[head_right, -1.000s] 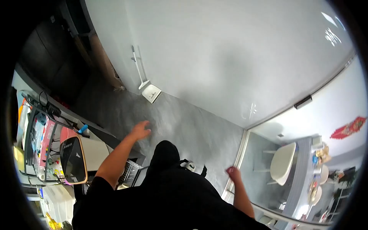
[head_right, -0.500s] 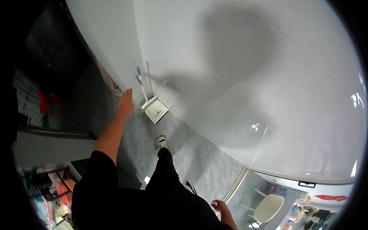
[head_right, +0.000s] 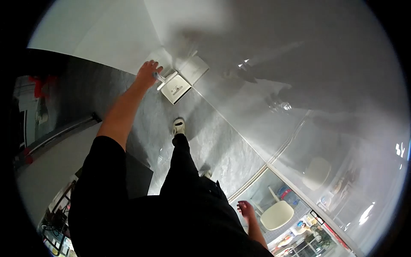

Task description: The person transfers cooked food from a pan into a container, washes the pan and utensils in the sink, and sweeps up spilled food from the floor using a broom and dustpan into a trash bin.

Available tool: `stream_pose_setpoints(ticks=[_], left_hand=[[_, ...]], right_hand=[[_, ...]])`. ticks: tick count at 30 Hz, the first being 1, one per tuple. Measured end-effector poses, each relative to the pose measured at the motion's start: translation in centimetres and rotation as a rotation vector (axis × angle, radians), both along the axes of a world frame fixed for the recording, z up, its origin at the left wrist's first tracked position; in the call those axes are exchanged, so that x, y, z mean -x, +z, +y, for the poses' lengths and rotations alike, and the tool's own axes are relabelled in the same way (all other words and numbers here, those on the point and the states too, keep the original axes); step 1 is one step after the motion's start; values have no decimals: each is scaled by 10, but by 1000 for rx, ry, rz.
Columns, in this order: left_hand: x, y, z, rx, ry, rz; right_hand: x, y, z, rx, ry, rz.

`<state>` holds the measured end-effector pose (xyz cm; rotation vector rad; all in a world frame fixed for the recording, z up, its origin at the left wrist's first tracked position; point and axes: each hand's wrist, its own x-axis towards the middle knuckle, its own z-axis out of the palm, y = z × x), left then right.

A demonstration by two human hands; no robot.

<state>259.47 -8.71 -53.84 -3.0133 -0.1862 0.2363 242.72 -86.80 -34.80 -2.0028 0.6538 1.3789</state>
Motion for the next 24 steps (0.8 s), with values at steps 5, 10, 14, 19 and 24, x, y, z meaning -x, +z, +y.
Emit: stream_pose_setpoints(ticks=[5,10,14,19,24], left_hand=[[19,26,-61,232,75,203],[61,71,-134,377,301,51],[126,122,-208,430,720,-160],[226,218,-368,459,1021,-515],[300,273,-514,452,1271,-595]], right_hand=[[-81,-19,20,-86,212,-107],[-168,-40,19,-233,652,-291],[-241,-40,47,-363,870,-360],[-265,-58,85,-650,891,-202],[-185,15,178,-898,1098,54]])
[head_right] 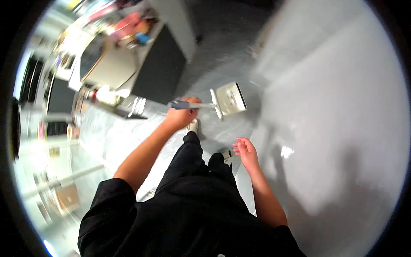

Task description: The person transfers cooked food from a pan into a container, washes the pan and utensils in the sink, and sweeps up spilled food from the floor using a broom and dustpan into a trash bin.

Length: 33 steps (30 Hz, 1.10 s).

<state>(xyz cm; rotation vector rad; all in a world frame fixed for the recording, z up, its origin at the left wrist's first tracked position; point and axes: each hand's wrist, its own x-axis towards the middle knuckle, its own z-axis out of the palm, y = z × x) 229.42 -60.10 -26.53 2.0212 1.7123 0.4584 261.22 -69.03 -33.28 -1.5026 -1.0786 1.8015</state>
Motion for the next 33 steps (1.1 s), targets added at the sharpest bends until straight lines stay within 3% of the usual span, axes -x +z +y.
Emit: stream_pose_setpoints(ticks=[4,7,12,16,19,23,33], left_hand=[[65,8,-123,-119,278,-136],[98,-15,-192,-220,412,-79],[199,-41,-340,-171,579,-80],[298,-52,-390,-152,654,-29],[372,-58,-448,-112,850,-198],[465,-40,-478,131,1054,-229],[755,-62,-489,-22,1377,-213]], right_hand=[[128,67,4,72,337,109],[218,102,-17,387,572,281],[396,85,-109,669,823,62],[539,76,-145,686,953,-77],[633,77,-194,750,996,-86],[743,82,-231,775,1017,-68],[1074,62,-239,545,1447,-82]])
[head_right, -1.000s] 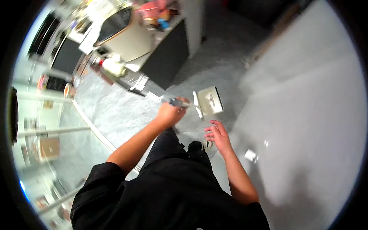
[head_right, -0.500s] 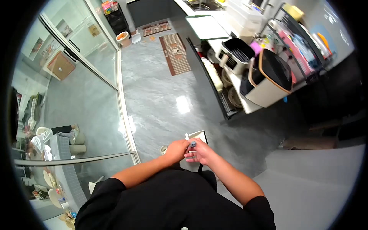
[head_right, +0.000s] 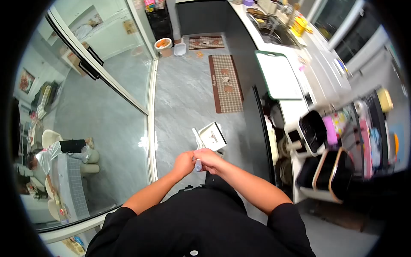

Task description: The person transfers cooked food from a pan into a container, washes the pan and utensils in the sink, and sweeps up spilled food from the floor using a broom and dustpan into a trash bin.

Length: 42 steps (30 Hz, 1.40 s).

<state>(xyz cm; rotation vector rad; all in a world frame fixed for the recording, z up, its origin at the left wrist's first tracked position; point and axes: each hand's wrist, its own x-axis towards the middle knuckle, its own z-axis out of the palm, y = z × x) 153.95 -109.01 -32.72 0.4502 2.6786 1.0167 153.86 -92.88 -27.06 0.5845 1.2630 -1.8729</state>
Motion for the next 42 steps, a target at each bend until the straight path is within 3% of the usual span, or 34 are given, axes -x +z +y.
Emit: stream_pose_setpoints(ticks=[3,5,9,12,15,18,19,21,24,25,26,27,32,35,37,38,40,42], left_hand=[[87,13,7,7,80,29],[138,17,8,20,147,13],[234,22,0,-37,366,98],[314,21,-15,22,420,35],[386,-7,-38,-77,393,91],[462,-60,-82,-161,531,125],[499,-56,-99,-171,515,126],[539,-40,-123,-60,450,69],[625,-30,-134,-13,537,78],[655,-29,-135,-18,531,85],[678,-30,-136,-23,566,39],[701,-34,-138,-30,602,-7],[809,-72,-143,34,589,-17],[864,-102,-143,118,568,12],[898,-125,-135,170,595,-19],[912,-135,-133,213,624,-39],[948,-161,-135,238,652,-133],[964,-175,-131,216,749,-214]], right_hand=[[105,4,5,-45,67,16],[170,-9,5,-64,290,127],[287,34,-19,-180,426,136],[375,42,-39,-264,576,176],[456,28,-49,-347,652,199],[546,-5,-30,-518,678,341],[573,-39,-16,-547,660,464],[637,-46,7,-597,721,571],[717,-16,28,-361,316,181],[745,-15,40,-365,308,186],[770,-17,53,-531,308,169],[796,-25,70,-697,307,151],[961,-143,167,-902,546,225],[1079,-178,184,-999,721,260],[1152,-214,186,-1205,828,276],[1193,-215,178,-1197,885,160],[1258,-273,180,-1334,893,297],[1315,-307,169,-1326,851,188]])
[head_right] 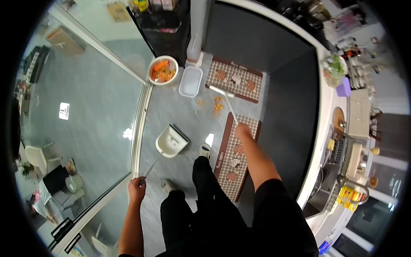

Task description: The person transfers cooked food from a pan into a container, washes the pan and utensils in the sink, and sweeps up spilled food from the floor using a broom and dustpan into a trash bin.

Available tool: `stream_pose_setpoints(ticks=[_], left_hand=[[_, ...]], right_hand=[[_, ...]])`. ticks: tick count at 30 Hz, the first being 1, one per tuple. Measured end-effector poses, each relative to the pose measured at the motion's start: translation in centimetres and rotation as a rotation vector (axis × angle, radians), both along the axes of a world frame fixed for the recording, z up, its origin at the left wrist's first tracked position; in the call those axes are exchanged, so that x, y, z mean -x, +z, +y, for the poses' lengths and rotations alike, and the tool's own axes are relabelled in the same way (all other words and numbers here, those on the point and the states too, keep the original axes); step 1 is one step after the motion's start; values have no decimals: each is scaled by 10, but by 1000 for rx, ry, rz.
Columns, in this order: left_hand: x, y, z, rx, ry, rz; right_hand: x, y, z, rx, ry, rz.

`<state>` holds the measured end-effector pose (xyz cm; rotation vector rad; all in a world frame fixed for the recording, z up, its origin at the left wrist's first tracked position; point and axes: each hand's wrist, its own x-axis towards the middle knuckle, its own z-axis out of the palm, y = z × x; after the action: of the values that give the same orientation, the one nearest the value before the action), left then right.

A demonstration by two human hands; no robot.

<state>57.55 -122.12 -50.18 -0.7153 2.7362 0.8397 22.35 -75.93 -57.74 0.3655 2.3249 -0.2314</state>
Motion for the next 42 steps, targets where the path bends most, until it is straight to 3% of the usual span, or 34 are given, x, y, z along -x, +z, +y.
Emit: stream_pose_setpoints(ticks=[1,6,10,12,19,23,27,29,35,39,42], left_hand=[[15,-1,2,36,-11,4],[56,-18,-9,0,36,-42],[87,-12,-13,13,34,-104],[102,-12,-15,-2,0,-87],[189,-17,-1,17,-143,-43],[247,-20,12,-44,-161,-74],[294,-23,18,-51,-226,-78],[308,-23,22,-53,-246,-77],[332,-8,45,-79,-242,-252],[332,-7,44,-73,-275,-312],[322,-4,35,-46,-299,-282]], right_hand=[[20,-41,6,36,33,53],[51,-108,0,33,116,19],[24,-91,0,19,-25,-161],[5,-89,23,-82,306,-132],[-3,-74,111,-50,392,-59],[10,-72,111,-53,173,-76],[-27,-137,83,235,-275,-81],[-46,-128,36,225,-307,-83],[-108,-97,-44,214,26,-110],[-102,-71,-34,296,211,-105],[-89,-41,-8,245,146,-135]])
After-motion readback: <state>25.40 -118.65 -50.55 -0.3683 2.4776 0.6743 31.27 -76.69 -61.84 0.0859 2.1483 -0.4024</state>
